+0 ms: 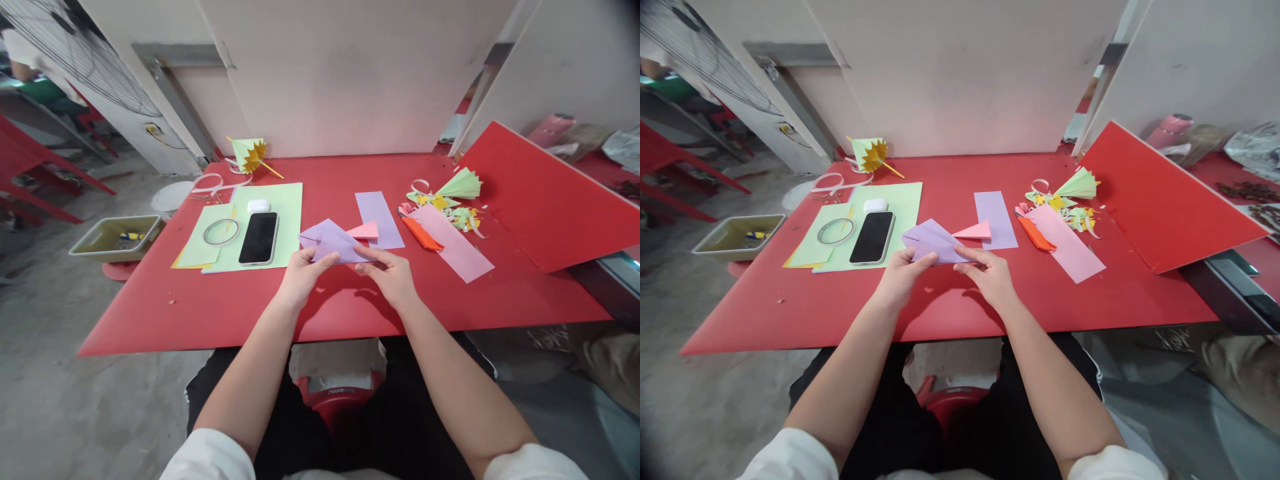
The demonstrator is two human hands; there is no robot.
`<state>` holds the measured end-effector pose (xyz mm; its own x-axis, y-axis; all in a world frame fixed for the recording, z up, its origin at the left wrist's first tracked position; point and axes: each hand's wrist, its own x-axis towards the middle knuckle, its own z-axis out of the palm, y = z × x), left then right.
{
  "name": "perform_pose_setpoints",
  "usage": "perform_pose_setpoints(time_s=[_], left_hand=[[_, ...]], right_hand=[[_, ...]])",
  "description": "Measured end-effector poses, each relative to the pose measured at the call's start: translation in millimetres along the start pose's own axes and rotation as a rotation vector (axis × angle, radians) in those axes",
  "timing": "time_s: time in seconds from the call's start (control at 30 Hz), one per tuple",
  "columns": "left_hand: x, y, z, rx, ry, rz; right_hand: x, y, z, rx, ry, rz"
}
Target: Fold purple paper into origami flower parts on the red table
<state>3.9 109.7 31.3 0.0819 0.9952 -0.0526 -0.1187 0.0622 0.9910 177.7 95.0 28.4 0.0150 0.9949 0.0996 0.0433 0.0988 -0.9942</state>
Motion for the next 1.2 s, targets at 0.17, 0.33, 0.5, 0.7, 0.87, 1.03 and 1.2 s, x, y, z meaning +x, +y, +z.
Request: perform_pose_setpoints(time_s=[0.17,0.33,0.5,0.7,0.87,1.03,1.2], left_hand=[[-2,2,5.1,-0.013,-0.025,-0.025],[-3,0,9.0,-0.136,-0.030,-0.029],[-5,2,8.9,-0.146,0.041,-0.016],[-4,1,8.0,-0.151,0.093,0.034],[-3,-2,10.2,-0.244,0.084,0.036],[-6,0,9.8,-0.158,0.101,0.059],[-9,2,13.8,-0.111,0.098,0.039]], right_hand=[[-1,-3,1,-0.057,-0.031,-0.035],[0,6,1,-0.029,-0.010,-0.031],[1,6,-1,-0.091,0.028,-0.114],[1,6,-1,-0.130,0.040,-0.166],[1,6,-1,-0.122,0.071,-0.198],[0,4,0,-0.144,0.062,-0.223],[-1,3,4,-0.165,0.015,-0.206]])
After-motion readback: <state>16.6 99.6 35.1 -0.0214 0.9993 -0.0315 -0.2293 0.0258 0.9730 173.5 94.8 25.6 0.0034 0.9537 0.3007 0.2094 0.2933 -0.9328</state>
